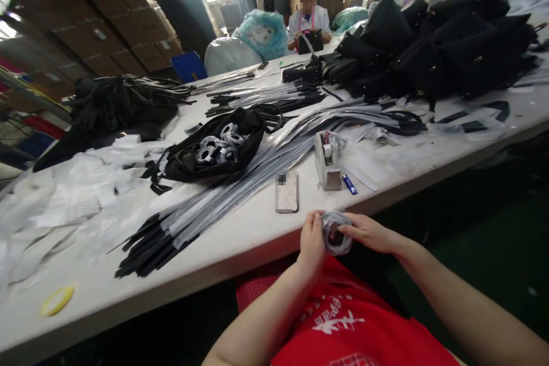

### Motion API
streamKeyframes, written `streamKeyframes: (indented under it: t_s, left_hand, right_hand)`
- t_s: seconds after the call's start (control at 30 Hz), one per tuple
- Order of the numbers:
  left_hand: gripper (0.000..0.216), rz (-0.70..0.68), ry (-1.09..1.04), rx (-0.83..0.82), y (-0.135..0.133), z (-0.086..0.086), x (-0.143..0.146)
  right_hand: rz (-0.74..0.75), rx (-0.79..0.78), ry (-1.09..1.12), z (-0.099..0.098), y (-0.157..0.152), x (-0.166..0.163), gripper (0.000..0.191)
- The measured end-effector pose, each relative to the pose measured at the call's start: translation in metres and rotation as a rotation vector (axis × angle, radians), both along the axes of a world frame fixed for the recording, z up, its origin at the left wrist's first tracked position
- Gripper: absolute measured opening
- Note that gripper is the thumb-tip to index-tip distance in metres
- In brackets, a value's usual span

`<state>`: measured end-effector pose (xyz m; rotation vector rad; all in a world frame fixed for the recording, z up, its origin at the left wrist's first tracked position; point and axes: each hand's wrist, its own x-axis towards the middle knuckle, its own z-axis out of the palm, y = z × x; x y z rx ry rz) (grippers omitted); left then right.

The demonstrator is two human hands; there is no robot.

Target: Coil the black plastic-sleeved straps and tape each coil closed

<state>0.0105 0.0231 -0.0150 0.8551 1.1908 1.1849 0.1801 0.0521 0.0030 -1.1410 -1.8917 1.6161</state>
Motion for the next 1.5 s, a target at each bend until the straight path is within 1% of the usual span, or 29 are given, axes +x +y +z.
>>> streamKeyframes:
  t_s: [0.1,0.13,0.17,0.2,0.27,0.33,0.4,0.47,0.57,0.63,0.7,0.73,0.77,0.8,0.87,0.9,0.93,0.97,1.03,1.1,1.2,1.27,1.4,1.5]
  left_hand:
    - [0.031,-0.383,0.270,0.156,-0.023,0.007,-0.010]
    - [0.029,-0.475,0.353,0.198,-0.031,0.008,-0.013]
    - [0.029,-0.525,0.417,0.218,-0.038,0.008,-0.014]
    - [0.030,-0.534,0.457,0.211,-0.044,0.005,-0.016]
    - [0.031,-0.477,0.458,0.141,-0.054,-0.003,-0.020]
    - [0.031,-0.407,0.387,0.054,-0.060,-0.012,-0.025]
    - [0.031,-0.388,0.320,-0.009,-0.062,-0.014,-0.032]
    - [0.031,-0.434,0.271,-0.052,-0.060,-0.010,-0.039]
    - [0.030,-0.572,0.207,-0.101,-0.050,0.003,-0.046]
    - [0.030,-0.666,0.210,-0.108,-0.045,0.011,-0.048]
    - [0.030,-0.697,0.235,-0.101,-0.043,0.016,-0.048]
    - [0.031,-0.686,0.240,-0.103,-0.044,0.017,-0.048]
    - [0.032,-0.666,0.235,-0.112,-0.046,0.017,-0.047]
    - [0.034,-0.646,0.222,-0.127,-0.048,0.017,-0.047]
    - [0.040,-0.622,0.197,-0.160,-0.052,0.015,-0.047]
    - [0.044,-0.614,0.186,-0.172,-0.053,0.013,-0.048]
    - [0.047,-0.605,0.172,-0.178,-0.054,0.012,-0.049]
    - [0.051,-0.596,0.153,-0.180,-0.054,0.011,-0.050]
    - [0.058,-0.567,0.104,-0.182,-0.054,0.009,-0.051]
    - [0.060,-0.526,0.074,-0.168,-0.054,0.004,-0.052]
    - [0.060,-0.481,0.069,-0.163,-0.055,-0.005,-0.051]
    - [0.060,-0.473,0.076,-0.179,-0.056,-0.009,-0.050]
    - [0.061,-0.469,0.089,-0.191,-0.056,-0.009,-0.050]
    - [0.062,-0.478,0.049,-0.200,-0.055,-0.008,-0.052]
  right_hand:
    - [0.344,-0.140,-0.090,0.020,-0.002,0.011,0.037]
    - [0.428,-0.190,-0.092,0.023,-0.005,0.011,0.036]
    - [0.482,-0.225,-0.087,0.023,-0.009,0.010,0.035]
    - [0.500,-0.237,-0.090,0.020,-0.013,0.008,0.035]
    - [0.454,-0.203,-0.150,0.009,-0.023,0.006,0.036]
    - [0.386,-0.151,-0.237,-0.002,-0.033,0.005,0.038]
    - [0.352,-0.136,-0.259,-0.009,-0.042,0.004,0.040]
    - [0.331,-0.144,-0.206,-0.010,-0.052,0.001,0.040]
    - [0.325,-0.161,-0.120,-0.006,-0.060,-0.008,0.039]
    - [0.341,-0.165,-0.120,-0.003,-0.058,-0.010,0.038]
    - [0.370,-0.157,-0.171,0.000,-0.048,-0.005,0.037]
    - [0.333,-0.118,-0.233,0.002,-0.038,0.002,0.037]
    - [0.244,-0.050,-0.318,0.002,-0.026,0.010,0.037]
    - [0.113,0.038,-0.416,0.003,-0.012,0.020,0.038]
    - [-0.206,0.231,-0.613,0.002,0.020,0.040,0.039]
    - [-0.331,0.306,-0.691,0.000,0.036,0.049,0.039]
    - [-0.412,0.359,-0.748,-0.001,0.051,0.056,0.039]
    - [-0.457,0.395,-0.792,-0.004,0.063,0.060,0.040]
    - [-0.510,0.466,-0.875,-0.009,0.081,0.062,0.040]
    - [-0.502,0.511,-0.941,-0.015,0.091,0.057,0.036]
    - [-0.455,0.529,-1.008,-0.022,0.099,0.049,0.022]
    - [-0.454,0.516,-1.037,-0.024,0.103,0.047,0.021]
    - [-0.536,0.462,-1.040,-0.017,0.114,0.053,0.028]
    - [-0.612,0.426,-0.984,-0.005,0.110,0.062,0.037]
